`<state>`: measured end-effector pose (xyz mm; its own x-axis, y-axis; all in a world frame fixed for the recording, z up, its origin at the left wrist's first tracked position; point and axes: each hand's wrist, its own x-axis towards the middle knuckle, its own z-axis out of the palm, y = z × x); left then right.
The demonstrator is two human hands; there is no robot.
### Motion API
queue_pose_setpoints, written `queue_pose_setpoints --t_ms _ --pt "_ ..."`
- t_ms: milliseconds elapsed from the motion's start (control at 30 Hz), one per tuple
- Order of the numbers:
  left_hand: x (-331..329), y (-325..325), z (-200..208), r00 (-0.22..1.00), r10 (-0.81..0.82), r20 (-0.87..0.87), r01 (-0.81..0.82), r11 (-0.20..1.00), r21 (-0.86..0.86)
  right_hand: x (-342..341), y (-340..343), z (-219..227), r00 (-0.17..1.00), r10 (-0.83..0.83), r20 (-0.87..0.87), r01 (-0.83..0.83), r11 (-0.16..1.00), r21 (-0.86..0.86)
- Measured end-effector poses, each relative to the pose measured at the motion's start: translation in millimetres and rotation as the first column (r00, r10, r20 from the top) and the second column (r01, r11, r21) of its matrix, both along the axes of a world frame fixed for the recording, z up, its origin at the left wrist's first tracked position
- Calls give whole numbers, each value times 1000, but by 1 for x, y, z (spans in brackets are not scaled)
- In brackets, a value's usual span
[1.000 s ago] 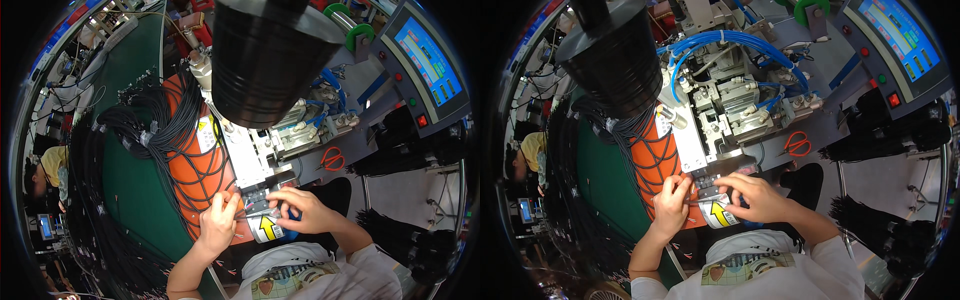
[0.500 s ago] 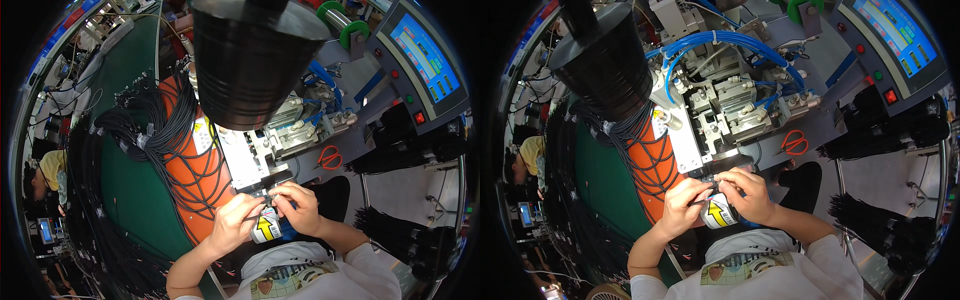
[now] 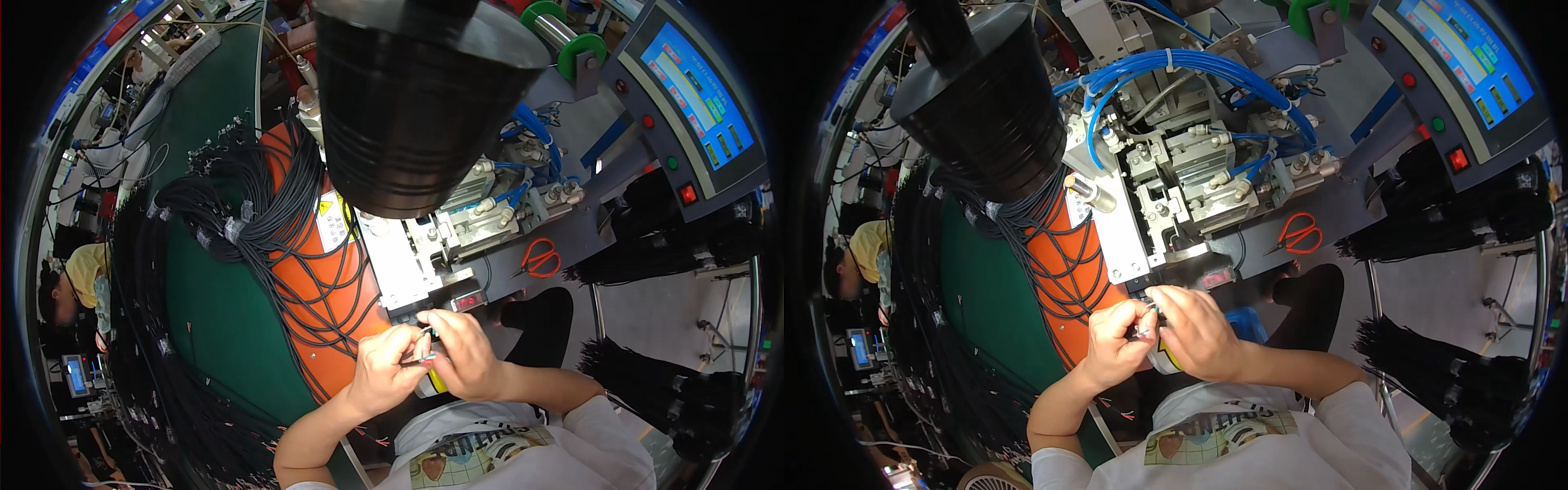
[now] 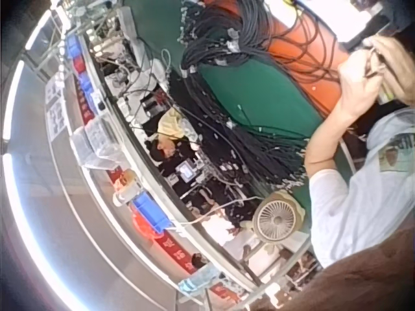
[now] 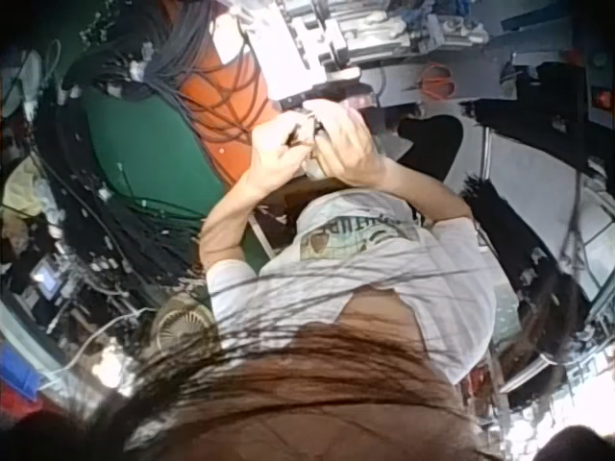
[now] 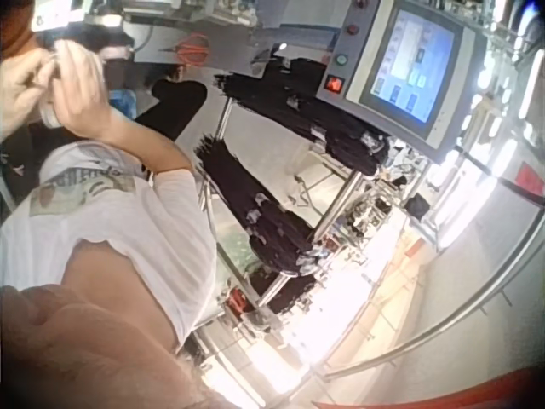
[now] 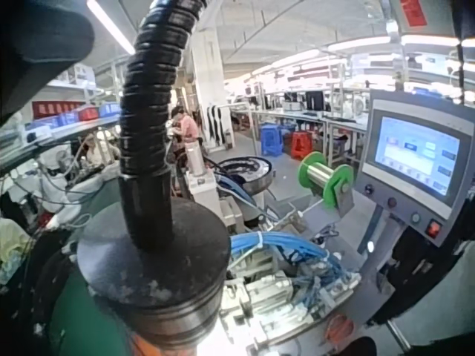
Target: The person picks up a bundle of cables, sorts the wire ends by hand, and inserts the individual wires one by one into a machine.
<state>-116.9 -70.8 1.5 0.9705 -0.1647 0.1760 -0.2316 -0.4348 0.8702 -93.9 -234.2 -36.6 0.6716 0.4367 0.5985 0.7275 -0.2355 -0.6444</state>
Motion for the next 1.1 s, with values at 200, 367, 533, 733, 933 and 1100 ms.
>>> queue_pose_setpoints --t_ms 200,367,533,733,933,1100 --pt "-1 1 -5 1000 -22 4 22 997 71 18 -14 -4 558 466 -686 -45 843 536" --pt "2 14 -7 971 -136 -197 113 986 -126 36 -22 2 228 634 -739 -48 765 642" --pt "9 26 -4 837 -317 -446 110 896 -431 43 -24 -1 150 630 -762 -105 776 622" --pt "18 36 2 603 -489 -630 39 807 -589 49 -24 -1 118 646 -754 -182 761 623" --pt "18 38 -2 537 -518 -666 -76 756 -650 48 -22 3 248 626 -739 -200 780 593" --pt "18 33 -3 583 -508 -634 -86 737 -670 45 -19 0 505 547 -667 -226 830 509"
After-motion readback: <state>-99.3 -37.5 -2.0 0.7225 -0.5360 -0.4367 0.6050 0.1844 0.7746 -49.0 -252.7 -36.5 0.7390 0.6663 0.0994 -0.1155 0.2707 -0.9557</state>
